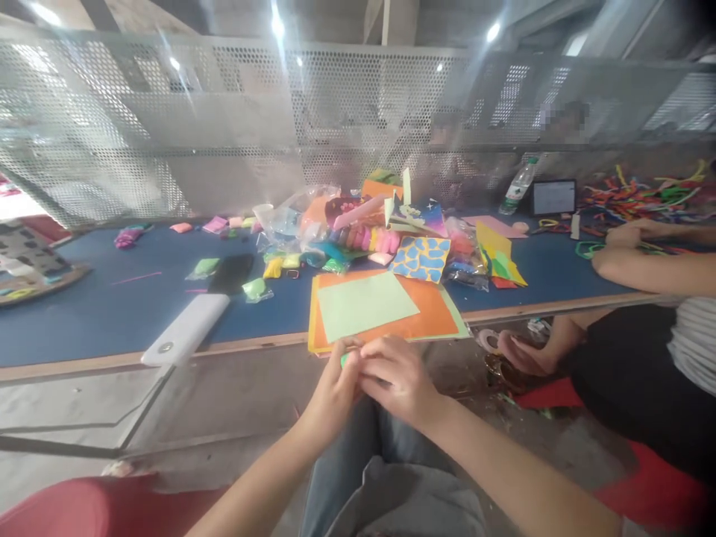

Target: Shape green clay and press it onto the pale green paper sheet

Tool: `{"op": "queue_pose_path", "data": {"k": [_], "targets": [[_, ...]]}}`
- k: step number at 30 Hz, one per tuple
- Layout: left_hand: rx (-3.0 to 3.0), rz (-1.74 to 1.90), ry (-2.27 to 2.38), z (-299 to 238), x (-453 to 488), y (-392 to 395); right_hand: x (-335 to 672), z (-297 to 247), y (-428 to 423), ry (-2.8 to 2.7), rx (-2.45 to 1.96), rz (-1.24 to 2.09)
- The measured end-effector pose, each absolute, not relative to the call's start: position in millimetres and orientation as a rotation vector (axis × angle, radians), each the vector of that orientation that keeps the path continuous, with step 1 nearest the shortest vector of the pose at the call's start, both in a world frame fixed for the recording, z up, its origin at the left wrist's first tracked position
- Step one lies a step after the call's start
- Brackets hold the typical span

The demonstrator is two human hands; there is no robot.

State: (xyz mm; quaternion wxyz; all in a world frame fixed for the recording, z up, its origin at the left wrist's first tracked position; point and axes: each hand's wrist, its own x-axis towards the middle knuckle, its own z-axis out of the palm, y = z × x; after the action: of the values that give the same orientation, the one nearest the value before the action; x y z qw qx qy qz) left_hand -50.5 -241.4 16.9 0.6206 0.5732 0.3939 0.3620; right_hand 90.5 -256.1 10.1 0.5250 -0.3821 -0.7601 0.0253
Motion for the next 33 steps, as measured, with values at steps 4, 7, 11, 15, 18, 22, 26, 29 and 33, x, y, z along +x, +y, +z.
{"op": "queue_pose_path", "data": {"k": [4,7,11,15,18,22,26,29,33], "targets": [[1.042,0.925,0.908,15.7,-47.3,-237.5,75.7,1.3,-255.9,-1.718,-0.943,0.337],[1.334,1.164,0.930,10.7,-48.4,-234.2,70.1,-5.1,-256.3,-1.322,-0.911,0.844],[2.168,1.291,0.968,0.6,-53.7,-226.9,62.2,-6.7,-258.0,-0.914,-0.798,1.409],[2.649,1.283,1.106,-4.0,-67.7,-217.2,54.2,0.4,-258.8,-0.827,-0.758,1.605],[2.839,1.202,1.058,-0.7,-84.0,-208.1,52.3,13.6,-250.6,-0.935,-0.854,1.720],[2.886,1.050,0.913,11.2,-102.3,-174.0,66.7,36.9,-216.3,-1.248,-1.034,1.475],[2.875,0.839,0.844,23.7,-99.1,-99.9,105.1,41.9,-153.2,-1.582,-1.281,0.895],[3.011,0.450,0.974,24.2,-79.8,-37.8,135.3,28.6,-97.8,-1.768,-1.479,0.599],[3.101,0.268,0.976,15.9,-53.0,14.3,155.0,9.2,-37.8,-2.009,-1.581,0.449]]}}
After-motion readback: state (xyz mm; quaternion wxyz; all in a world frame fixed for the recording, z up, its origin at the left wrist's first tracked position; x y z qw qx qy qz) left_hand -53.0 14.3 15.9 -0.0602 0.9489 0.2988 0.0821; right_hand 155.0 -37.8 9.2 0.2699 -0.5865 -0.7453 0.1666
